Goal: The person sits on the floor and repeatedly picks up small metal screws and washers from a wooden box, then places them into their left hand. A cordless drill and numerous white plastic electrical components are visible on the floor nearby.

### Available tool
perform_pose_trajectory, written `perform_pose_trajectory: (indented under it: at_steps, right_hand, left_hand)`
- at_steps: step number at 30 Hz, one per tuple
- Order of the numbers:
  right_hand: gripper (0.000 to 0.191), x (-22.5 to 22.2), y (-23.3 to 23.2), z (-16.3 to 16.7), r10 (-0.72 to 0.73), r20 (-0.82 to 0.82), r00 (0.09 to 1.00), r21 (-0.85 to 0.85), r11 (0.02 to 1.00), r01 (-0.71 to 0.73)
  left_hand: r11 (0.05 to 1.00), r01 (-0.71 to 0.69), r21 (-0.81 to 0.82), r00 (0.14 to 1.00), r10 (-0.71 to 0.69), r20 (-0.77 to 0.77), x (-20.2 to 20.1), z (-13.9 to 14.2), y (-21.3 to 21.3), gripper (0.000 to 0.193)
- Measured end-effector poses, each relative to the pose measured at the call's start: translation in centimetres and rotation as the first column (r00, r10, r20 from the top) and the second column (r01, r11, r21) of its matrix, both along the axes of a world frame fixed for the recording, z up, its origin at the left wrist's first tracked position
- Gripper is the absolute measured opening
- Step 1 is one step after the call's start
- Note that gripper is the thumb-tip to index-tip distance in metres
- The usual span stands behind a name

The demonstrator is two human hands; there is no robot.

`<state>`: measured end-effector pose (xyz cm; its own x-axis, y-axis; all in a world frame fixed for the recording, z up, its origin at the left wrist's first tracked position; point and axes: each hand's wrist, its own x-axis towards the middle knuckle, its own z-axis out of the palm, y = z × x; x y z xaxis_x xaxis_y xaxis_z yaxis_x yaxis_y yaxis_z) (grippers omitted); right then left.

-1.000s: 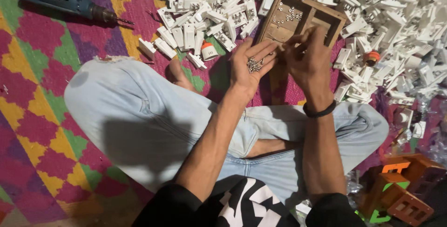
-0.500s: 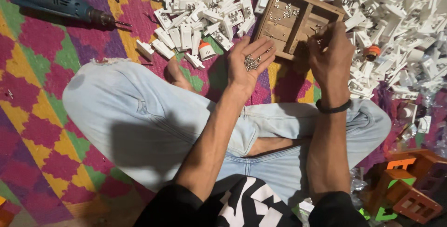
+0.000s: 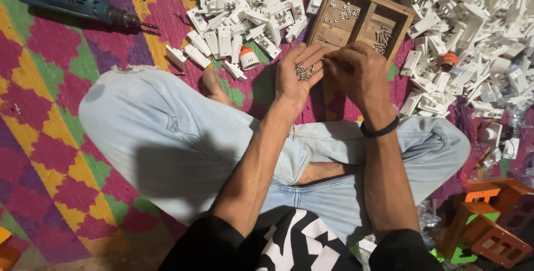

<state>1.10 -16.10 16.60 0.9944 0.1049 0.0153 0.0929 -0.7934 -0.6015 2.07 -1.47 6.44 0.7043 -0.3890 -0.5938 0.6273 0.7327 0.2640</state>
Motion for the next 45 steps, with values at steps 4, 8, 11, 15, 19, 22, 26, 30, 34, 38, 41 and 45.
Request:
perform_pose_trajectory:
  at_steps: [4,8,11,15,19,22,26,30,34,38,41,45]
  right_hand:
    - [0.014,-0.3,0.1,-0.4,-0.024,0.009,1.000,0.073,0.997,0.023]
    - [0.013,0.1,-0.1,-1.0,-0.001,-0.013,1.000,0.056,0.998,0.002]
    - [0.010,0.4,-0.5,-0.9,-0.089,0.057,0.994,0.023,0.996,0.088]
    - [0.011,0.2,-0.4,-0.7,-0.049,-0.002,0.999,0.099,0.994,0.049]
    - [0.007,0.3,-0.2,-0.8,-0.122,0.123,0.985,-0.055,0.990,0.130]
    - [0.008,0.5,-0.2,-0.9,-0.115,0.012,0.993,0.100,0.989,0.113]
    - [0.009,0.7,-0.2,-0.8,-0.094,0.049,0.994,0.057,0.994,0.092]
    - [0.009,0.6,0.0,-1.1,-0.082,0.049,0.995,0.030,0.996,0.081]
    - [0.011,0.4,-0.9,-2.0,-0.104,0.079,0.991,0.000,0.995,0.104]
    - [0.009,0.5,-3.4,-1.5,-0.163,0.085,0.983,-0.087,0.982,0.170]
    - [0.014,0.1,-3.5,-0.6,-0.210,0.118,0.970,-0.149,0.963,0.227]
    - [0.015,-1.1,-0.3,-0.1,-0.085,-0.020,0.996,0.068,0.994,0.087]
  left_hand:
    - [0.999,-0.039,-0.013,0.999,0.039,-0.010,-0.1,-0.1,-0.2,0.062]
    - [0.992,-0.076,-0.100,0.996,0.072,-0.047,-0.1,-0.4,-0.2,0.063]
    - [0.996,-0.060,-0.069,0.996,0.055,-0.075,-0.1,-0.4,-0.2,0.063]
    - [0.995,-0.065,-0.071,0.997,0.062,-0.040,-0.1,-0.2,-0.3,0.063]
    - [0.991,-0.080,-0.110,0.994,0.071,-0.089,-0.1,0.0,-0.1,0.060]
    - [0.996,-0.085,-0.029,0.995,0.083,-0.059,0.0,0.1,-0.1,0.058]
    - [0.992,-0.119,-0.032,0.989,0.116,-0.092,0.0,0.1,-0.2,0.051]
    - [0.996,-0.078,-0.053,0.996,0.075,-0.054,0.0,-0.1,-0.2,0.062]
    - [0.994,-0.085,-0.065,0.994,0.080,-0.078,0.1,-0.2,-0.2,0.066]
    - [0.990,-0.114,-0.088,0.992,0.109,-0.059,0.0,0.2,-0.1,0.065]
    - [0.993,-0.095,-0.072,0.994,0.090,-0.064,-0.1,0.5,-0.1,0.065]
    - [0.992,-0.116,-0.046,0.993,0.114,-0.042,0.1,0.7,-0.1,0.063]
